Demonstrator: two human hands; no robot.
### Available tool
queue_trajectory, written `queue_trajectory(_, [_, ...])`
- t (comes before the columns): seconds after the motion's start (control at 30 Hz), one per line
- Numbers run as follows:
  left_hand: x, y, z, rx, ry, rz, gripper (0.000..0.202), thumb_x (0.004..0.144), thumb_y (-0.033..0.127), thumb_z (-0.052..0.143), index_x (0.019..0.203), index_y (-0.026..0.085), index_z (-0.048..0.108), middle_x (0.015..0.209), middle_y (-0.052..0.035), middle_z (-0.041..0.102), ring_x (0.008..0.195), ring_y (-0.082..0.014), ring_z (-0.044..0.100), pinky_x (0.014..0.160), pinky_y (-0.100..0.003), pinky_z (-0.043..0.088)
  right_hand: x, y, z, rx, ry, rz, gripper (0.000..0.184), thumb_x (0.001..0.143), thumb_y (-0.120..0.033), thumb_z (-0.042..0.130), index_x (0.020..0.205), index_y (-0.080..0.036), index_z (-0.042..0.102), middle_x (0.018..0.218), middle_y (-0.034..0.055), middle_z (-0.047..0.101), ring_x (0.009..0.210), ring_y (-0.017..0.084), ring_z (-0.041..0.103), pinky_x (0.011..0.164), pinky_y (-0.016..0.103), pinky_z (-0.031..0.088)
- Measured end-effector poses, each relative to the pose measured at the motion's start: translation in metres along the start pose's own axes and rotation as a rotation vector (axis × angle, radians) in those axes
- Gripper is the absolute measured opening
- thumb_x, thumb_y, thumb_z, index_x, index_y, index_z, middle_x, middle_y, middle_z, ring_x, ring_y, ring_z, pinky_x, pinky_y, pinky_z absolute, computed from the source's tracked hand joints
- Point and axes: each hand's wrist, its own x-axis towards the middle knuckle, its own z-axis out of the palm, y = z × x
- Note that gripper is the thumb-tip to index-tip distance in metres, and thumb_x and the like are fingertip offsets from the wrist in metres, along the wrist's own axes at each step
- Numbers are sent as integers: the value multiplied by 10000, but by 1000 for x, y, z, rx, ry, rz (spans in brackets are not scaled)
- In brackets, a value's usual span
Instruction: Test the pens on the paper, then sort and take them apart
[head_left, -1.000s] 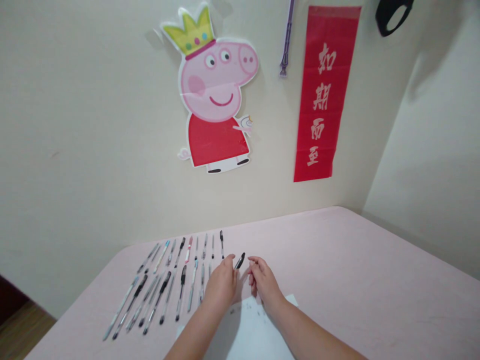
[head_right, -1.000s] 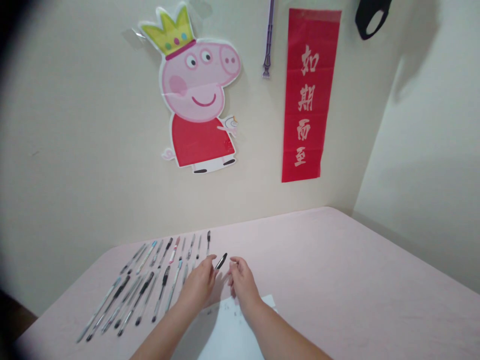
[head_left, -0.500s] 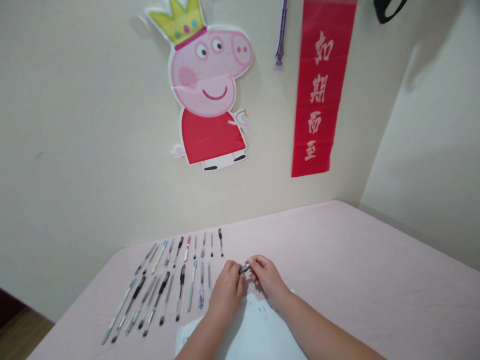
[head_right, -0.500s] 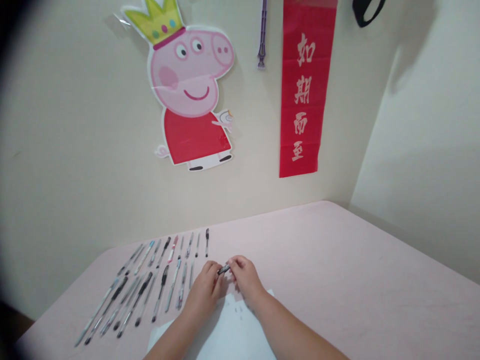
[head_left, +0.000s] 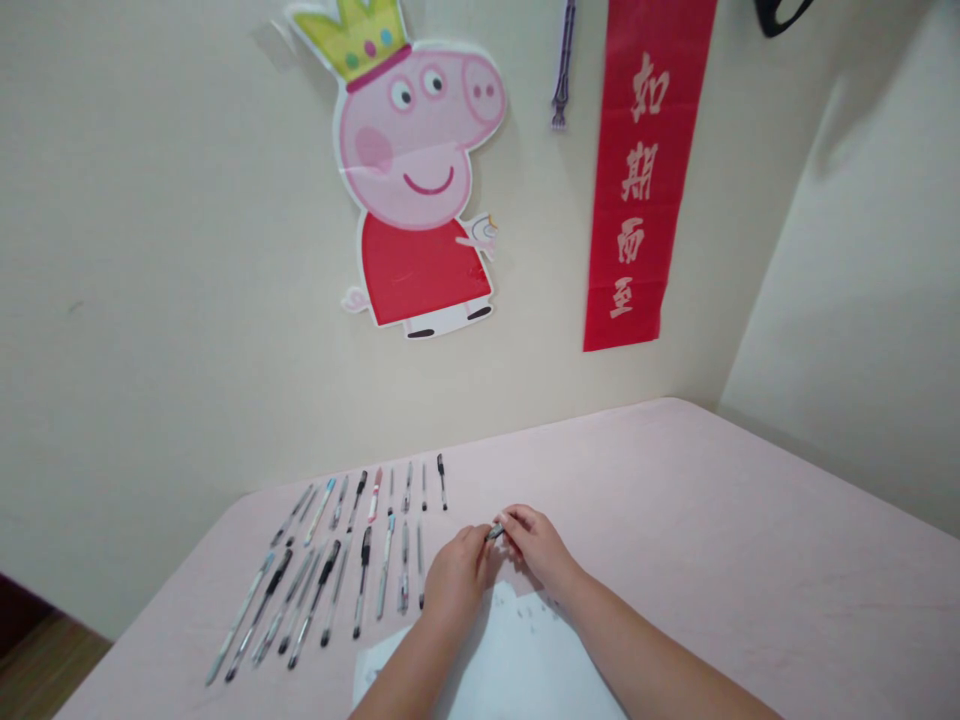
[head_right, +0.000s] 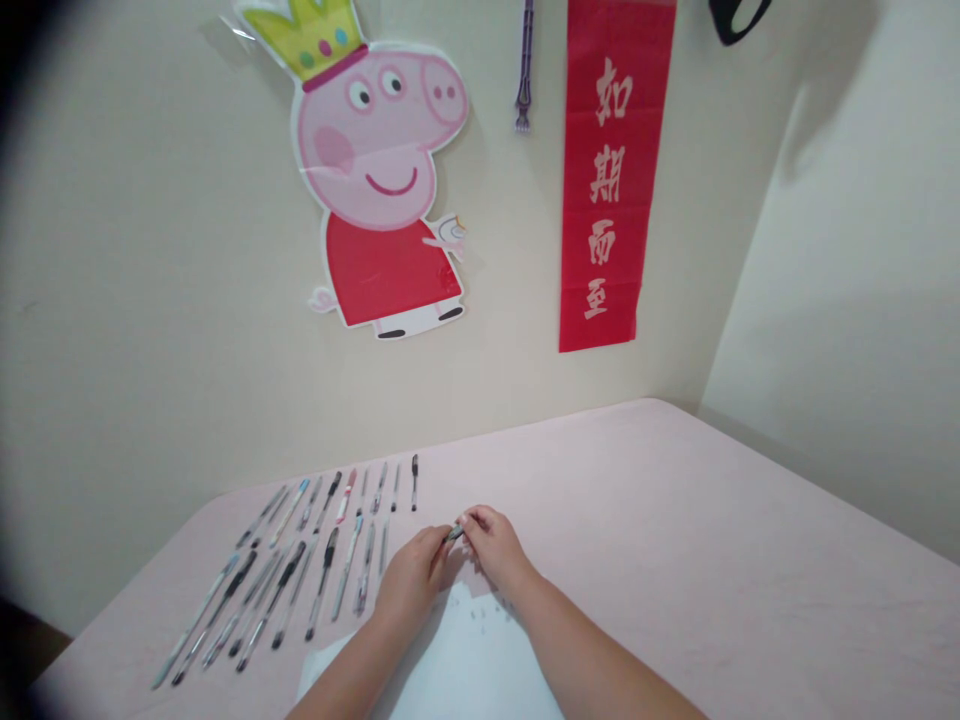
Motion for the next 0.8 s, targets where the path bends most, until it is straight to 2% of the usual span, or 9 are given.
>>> queue_trajectory(0.13, [0,0,1,-3,-7,-7,313,908,270,334,1094,198,576,1011,-62,646,931,-184,596,813,-277,422,-1,-1,0,-14,1,8,379,722,-553,546,735,-174,538,479,-77,435,383,76,375,357,190,304])
queue_trajectory(0.23, [0,0,2,-20,-7,-7,304,906,265,328,1082,197,567,1025,-65,638,942,-183,590,821,-279,422,-1,0,-1,-89,29,-39,344,749,-519,534,719,-177,555,464,-69,426,401,90,384,385,206,313])
queue_trajectory(0.4, [-2,-1,5,-20,-9,-35,321,873,238,401,1177,196,497,1087,-66,620,951,-181,584,820,-278,416,3,3,-6,-208,143,-157,304,781,-458,517,689,-178,595,540,-15,510,537,138,473,490,239,374])
queue_trajectory(0.5, [-2,-2,5,11,-22,-39,300,884,233,374,1150,200,508,1063,-64,628,952,-182,585,809,-276,410,7,5,-12,-219,208,-190,309,775,-458,529,686,-172,607,604,5,553,607,153,499,552,251,401])
queue_trajectory(0.67, [-1,-3,2,48,-18,-47,303,920,265,290,1066,188,545,999,-66,643,927,-188,593,791,-286,404,12,9,-22,-121,289,-109,329,785,-492,513,730,-179,596,544,-14,521,509,134,458,459,231,356])
queue_trajectory(0.8, [-2,0,-2,65,-28,-88,313,922,289,286,1046,193,557,986,-65,645,910,-190,596,772,-283,402,14,14,-26,-179,278,-134,262,798,-420,512,764,-175,597,589,-5,551,517,131,487,473,232,369])
